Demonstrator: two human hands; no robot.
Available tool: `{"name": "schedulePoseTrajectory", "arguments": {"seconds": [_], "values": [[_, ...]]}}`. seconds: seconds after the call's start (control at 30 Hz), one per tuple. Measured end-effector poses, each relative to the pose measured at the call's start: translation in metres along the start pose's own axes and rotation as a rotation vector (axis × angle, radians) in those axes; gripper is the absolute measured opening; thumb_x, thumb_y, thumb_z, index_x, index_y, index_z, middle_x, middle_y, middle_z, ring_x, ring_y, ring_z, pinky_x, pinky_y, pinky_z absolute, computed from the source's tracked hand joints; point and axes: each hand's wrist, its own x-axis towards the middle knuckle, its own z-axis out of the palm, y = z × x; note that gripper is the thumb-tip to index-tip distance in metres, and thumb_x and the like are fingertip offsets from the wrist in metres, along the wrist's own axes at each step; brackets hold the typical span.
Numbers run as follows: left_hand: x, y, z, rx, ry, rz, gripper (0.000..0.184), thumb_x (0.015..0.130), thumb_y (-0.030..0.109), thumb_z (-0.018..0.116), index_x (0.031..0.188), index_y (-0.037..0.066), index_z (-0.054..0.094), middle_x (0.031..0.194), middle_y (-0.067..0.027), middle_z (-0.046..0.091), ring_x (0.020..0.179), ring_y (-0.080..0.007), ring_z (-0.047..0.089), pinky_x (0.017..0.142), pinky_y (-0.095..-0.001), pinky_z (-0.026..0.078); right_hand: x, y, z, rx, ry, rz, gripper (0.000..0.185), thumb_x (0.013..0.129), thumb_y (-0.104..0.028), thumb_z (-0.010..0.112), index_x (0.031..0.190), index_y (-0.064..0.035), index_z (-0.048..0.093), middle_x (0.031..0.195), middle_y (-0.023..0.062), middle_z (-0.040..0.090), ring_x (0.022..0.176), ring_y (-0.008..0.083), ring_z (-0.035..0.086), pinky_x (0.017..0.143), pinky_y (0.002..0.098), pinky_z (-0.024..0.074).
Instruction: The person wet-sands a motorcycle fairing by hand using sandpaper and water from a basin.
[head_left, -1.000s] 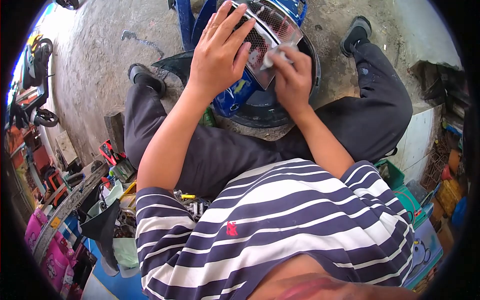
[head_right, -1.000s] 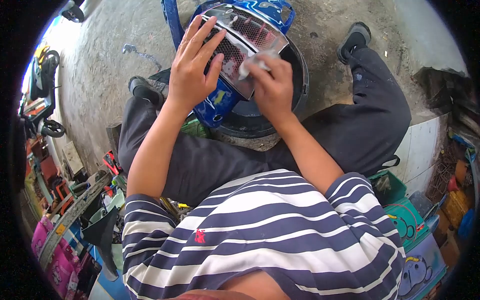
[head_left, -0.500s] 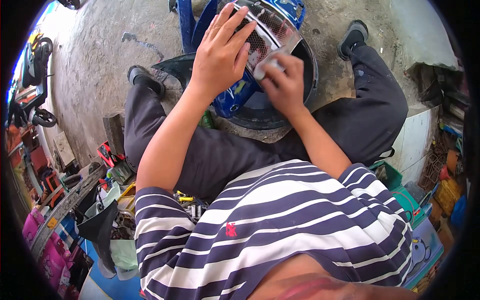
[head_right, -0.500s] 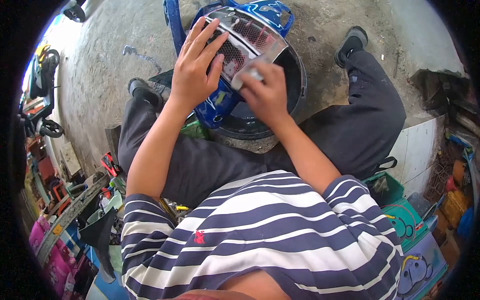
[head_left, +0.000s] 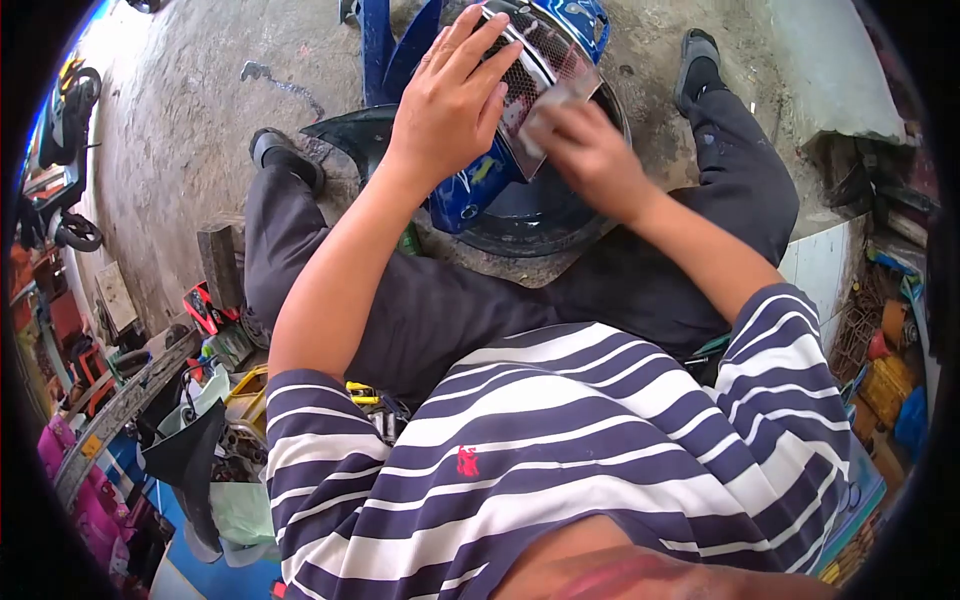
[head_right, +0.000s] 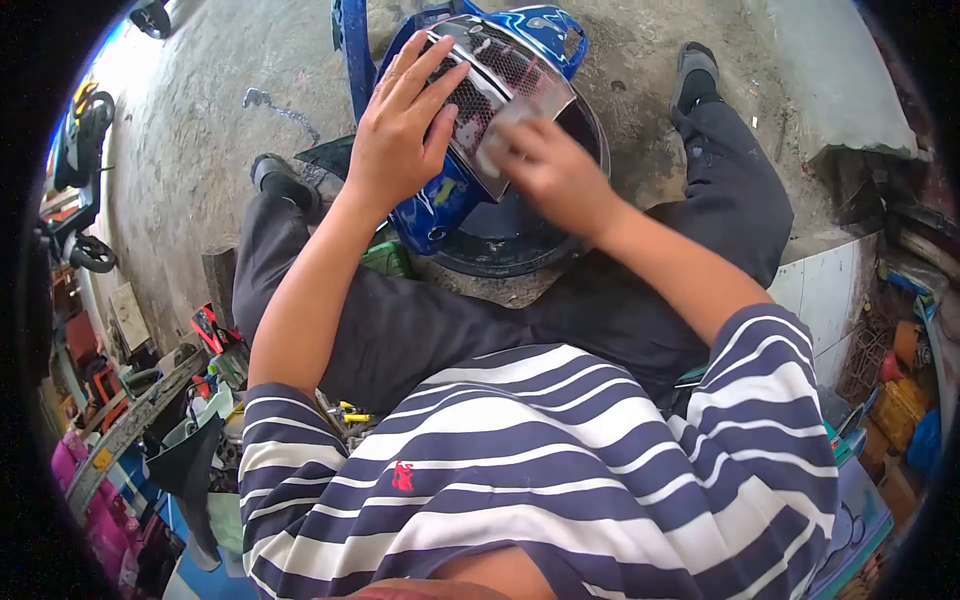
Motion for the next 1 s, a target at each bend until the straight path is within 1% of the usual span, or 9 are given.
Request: {"name": "schedulePoseTrajectory", "arguments": {"seconds": [0.03,0.17,0.27,0.3,0.47,0.6,0.77,0.9,1.0], "values": [[0.001,0.0,0.0,-0.001,0.004,0.002,0.046,0.1,0.007,0.07,0.146,0.009,0.074,0.166,-0.0132,0.058,0.161,-0.0389,0.047,0.131,-0.0524,0.04,-0.003,-0.002,0.006,-0.003,-0.013,-0.059,0.041,0.083,-0.004,0.079,0.123,-0.0052,0.077,0.138,0.0135,0.07,0.116,0.0393,0.069,0.102,0.0474,0.0574],[-0.002,-0.004,0.0,0.001,0.006,0.006,0.046,0.1,0.007,0.07,0.146,0.009,0.074,0.166,-0.013,0.059,0.161,-0.0388,0.047,0.131,-0.0523,0.04,0.008,0.006,0.004,-0.017,0.085,0.169,0.043,0.08,-0.004,0.08,0.123,-0.0047,0.079,0.138,0.0131,0.069,0.115,0.0376,0.069,0.1,0.0481,0.0583],[0.0,-0.002,0.0,-0.001,-0.004,0.015,0.045,0.1,0.007,0.07,0.145,0.009,0.074,0.166,-0.0132,0.059,0.161,-0.0389,0.046,0.13,-0.0521,0.041,0.001,-0.004,0.017,0.086,0.1,-0.022,0.045,0.08,-0.004,0.08,0.124,-0.0071,0.08,0.136,0.013,0.069,0.112,0.0366,0.069,0.099,0.0474,0.0584],[-0.001,-0.001,-0.001,-0.002,-0.006,0.016,0.045,0.1,0.007,0.07,0.145,0.009,0.074,0.166,-0.0131,0.059,0.161,-0.0388,0.046,0.13,-0.052,0.041,-0.005,-0.008,0.019,0.12,-0.017,-0.083,0.045,0.08,-0.003,0.081,0.125,-0.0101,0.08,0.135,0.0129,0.069,0.11,0.0363,0.069,0.099,0.0468,0.0587],[0.001,-0.001,0.001,0.012,-0.005,-0.002,0.044,0.101,0.008,0.07,0.144,0.009,0.076,0.166,-0.0124,0.059,0.161,-0.0387,0.047,0.13,-0.052,0.042,0.001,0.01,0.011,0.035,0.114,0.169,0.047,0.079,-0.002,0.08,0.126,-0.0113,0.079,0.135,0.0124,0.069,0.111,0.0375,0.069,0.098,0.0478,0.0593],[0.003,-0.002,0.0,0.01,-0.003,0.006,0.044,0.101,0.007,0.07,0.145,0.01,0.075,0.166,-0.0121,0.059,0.161,-0.039,0.047,0.13,-0.0518,0.042,-0.007,-0.014,0.024,0.11,-0.01,-0.071,0.046,0.082,-0.001,0.077,0.126,-0.0085,0.079,0.134,0.0117,0.069,0.111,0.0356,0.07,0.096,0.0458,0.0591],[0.001,-0.001,0.0,0.019,-0.01,0.009,0.046,0.1,0.007,0.07,0.146,0.01,0.074,0.167,-0.0122,0.059,0.161,-0.0395,0.046,0.13,-0.0512,0.042,0.004,0.022,0.018,0.025,0.201,0.153,0.045,0.083,-0.006,0.08,0.128,-0.012,0.08,0.134,0.0097,0.071,0.114,0.036,0.071,0.1,0.0469,0.0596],[0.002,-0.002,-0.001,0.008,-0.008,0.007,0.046,0.1,0.007,0.07,0.146,0.009,0.074,0.167,-0.0126,0.059,0.161,-0.0398,0.046,0.13,-0.0511,0.042,-0.006,-0.004,0.026,0.067,0.058,-0.049,0.042,0.082,-0.007,0.082,0.124,-0.0132,0.082,0.141,0.0092,0.071,0.117,0.0361,0.071,0.104,0.0471,0.0599],[0.001,-0.003,-0.001,0.007,-0.012,0.013,0.046,0.1,0.007,0.07,0.146,0.01,0.074,0.166,-0.0128,0.059,0.161,-0.0398,0.047,0.13,-0.0511,0.042,-0.003,0.009,0.026,0.074,0.155,-0.011,0.044,0.082,-0.006,0.081,0.125,-0.0136,0.082,0.139,0.0096,0.071,0.118,0.0361,0.071,0.101,0.0465,0.0603]]}}
